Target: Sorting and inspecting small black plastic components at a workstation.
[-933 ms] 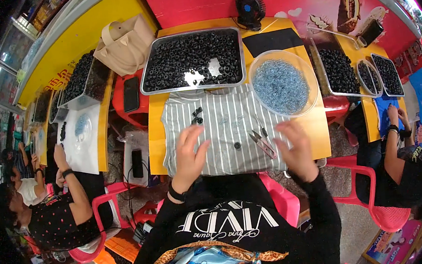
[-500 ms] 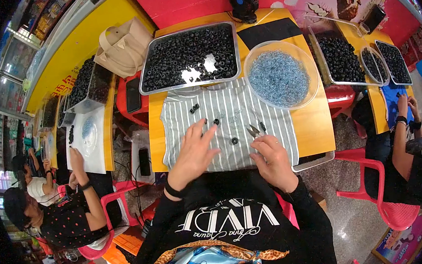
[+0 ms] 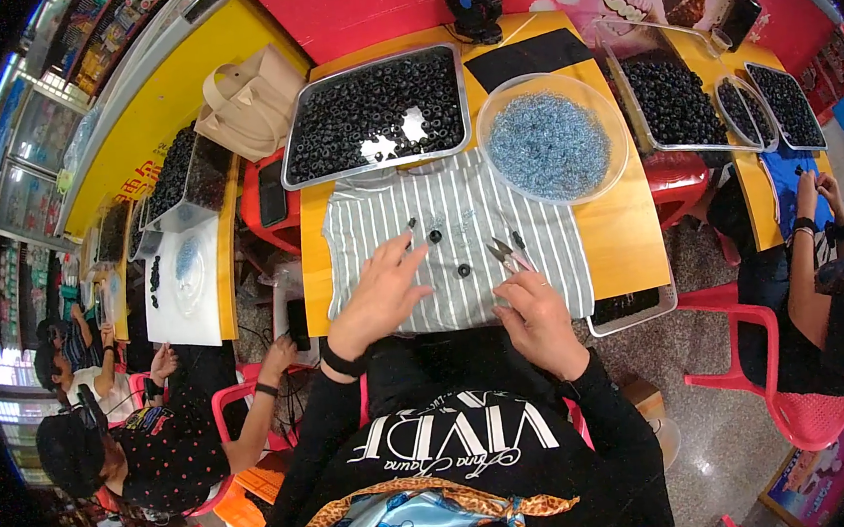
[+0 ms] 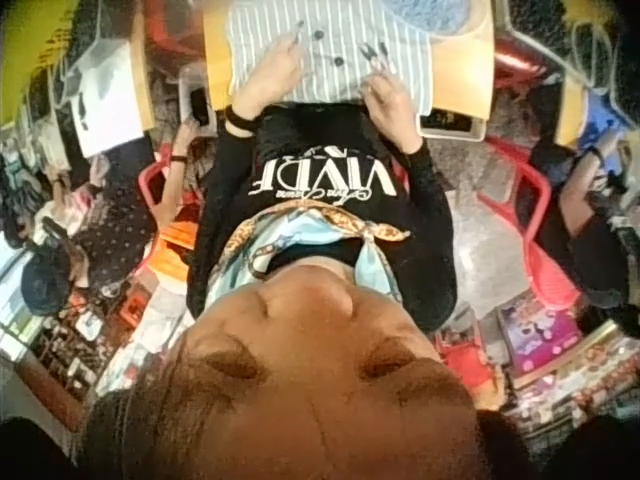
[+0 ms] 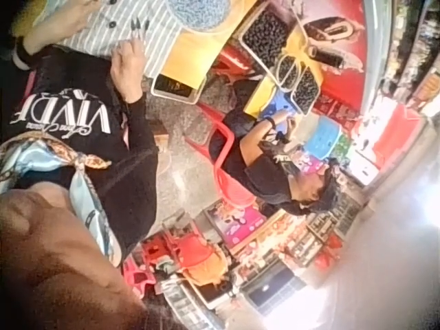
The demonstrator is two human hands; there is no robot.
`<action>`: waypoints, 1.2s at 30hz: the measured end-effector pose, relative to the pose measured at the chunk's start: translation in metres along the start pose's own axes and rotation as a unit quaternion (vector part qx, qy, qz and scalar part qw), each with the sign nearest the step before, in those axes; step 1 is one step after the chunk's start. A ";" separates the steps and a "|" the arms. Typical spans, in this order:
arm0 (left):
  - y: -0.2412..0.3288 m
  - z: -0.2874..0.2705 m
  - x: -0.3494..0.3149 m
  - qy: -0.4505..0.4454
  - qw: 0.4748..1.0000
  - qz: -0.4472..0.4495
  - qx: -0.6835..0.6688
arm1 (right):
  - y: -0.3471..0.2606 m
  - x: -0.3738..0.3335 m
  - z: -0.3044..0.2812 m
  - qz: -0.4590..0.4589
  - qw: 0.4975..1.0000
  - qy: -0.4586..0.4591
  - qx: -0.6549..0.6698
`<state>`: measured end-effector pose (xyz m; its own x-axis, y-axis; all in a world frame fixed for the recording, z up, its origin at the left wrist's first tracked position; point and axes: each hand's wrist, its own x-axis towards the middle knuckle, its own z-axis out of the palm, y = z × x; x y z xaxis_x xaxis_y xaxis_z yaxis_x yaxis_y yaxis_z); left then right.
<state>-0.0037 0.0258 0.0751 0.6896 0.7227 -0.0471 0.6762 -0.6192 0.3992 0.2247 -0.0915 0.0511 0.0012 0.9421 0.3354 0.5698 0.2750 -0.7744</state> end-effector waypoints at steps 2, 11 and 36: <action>0.008 0.005 -0.014 0.025 1.000 0.017 -0.004 | -0.004 -0.001 0.001 -0.006 1.000 0.001 -0.001; 0.000 0.049 -0.036 0.226 0.962 0.105 -0.110 | -0.020 -0.024 0.009 -0.018 1.000 0.011 -0.002; -0.014 0.059 -0.041 0.283 0.903 0.075 -0.314 | -0.010 0.044 0.052 -0.008 0.975 -0.022 -0.223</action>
<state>-0.0260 -0.0131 0.0172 0.3984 0.7966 0.4547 0.1833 -0.5549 0.8115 0.1763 -0.0425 0.0453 -0.0404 0.9485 0.3141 0.8695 0.1882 -0.4566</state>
